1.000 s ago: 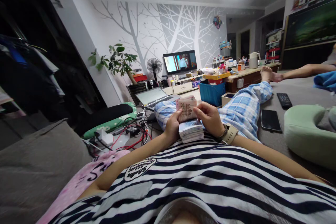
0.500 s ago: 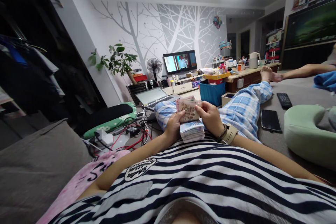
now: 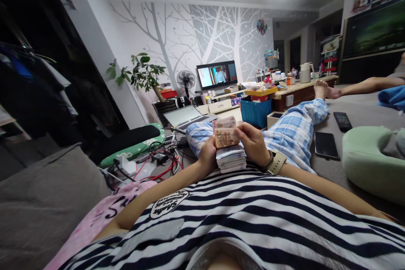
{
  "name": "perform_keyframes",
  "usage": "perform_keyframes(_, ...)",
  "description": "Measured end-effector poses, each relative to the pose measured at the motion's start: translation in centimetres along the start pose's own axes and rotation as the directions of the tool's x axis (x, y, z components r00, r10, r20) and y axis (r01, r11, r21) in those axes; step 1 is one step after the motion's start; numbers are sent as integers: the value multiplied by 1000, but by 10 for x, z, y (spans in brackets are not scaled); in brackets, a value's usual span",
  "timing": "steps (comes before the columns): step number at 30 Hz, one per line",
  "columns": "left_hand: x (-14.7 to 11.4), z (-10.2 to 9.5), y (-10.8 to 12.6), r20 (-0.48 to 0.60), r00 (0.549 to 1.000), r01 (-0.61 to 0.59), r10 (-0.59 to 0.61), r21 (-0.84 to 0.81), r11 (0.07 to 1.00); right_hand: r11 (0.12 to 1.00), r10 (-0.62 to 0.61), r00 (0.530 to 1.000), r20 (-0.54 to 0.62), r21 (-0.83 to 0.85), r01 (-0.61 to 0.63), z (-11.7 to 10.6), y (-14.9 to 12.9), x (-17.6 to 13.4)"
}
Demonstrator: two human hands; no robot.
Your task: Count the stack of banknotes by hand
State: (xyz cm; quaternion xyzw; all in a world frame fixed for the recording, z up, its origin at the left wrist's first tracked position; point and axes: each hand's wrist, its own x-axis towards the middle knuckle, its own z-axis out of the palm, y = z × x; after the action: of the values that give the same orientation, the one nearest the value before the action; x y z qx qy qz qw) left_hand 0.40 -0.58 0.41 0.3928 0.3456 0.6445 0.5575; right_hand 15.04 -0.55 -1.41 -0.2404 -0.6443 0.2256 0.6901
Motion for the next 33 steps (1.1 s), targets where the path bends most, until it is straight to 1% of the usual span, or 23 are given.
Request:
perform_keyframes(2,1,0,-1,-7,1000,-14,14,23,1000,1000,10,1000,-4,27,-10,1,2,0)
perform_keyframes(5,1,-1,-1,21,1000,-19,18,46,999,998,22,1000,-5,52,-22,1,4,0)
perform_keyframes(10,-7,-1,6,7,996,-91,91,135,987,998,30,999,-11,58,-29,2,3,0)
perform_keyframes(13,-10,-1,8,18,994,-105,103,172,980,997,30,1000,-4,72,-30,2,2,0)
perform_keyframes(17,-6,-1,4,47,996,-80,76,103,991,997,41,999,8,60,-41,2,2,0)
perform_keyframes(21,1,-2,-1,38,998,-52,49,66,996,997,38,999,10,73,-38,2,4,0)
perform_keyframes(26,4,-3,-3,91,995,-34,33,8,999,996,32,999,14,78,-33,0,4,0)
perform_keyframes(33,0,0,1,30,999,-29,28,8,1000,996,23,1000,17,86,-25,0,4,1)
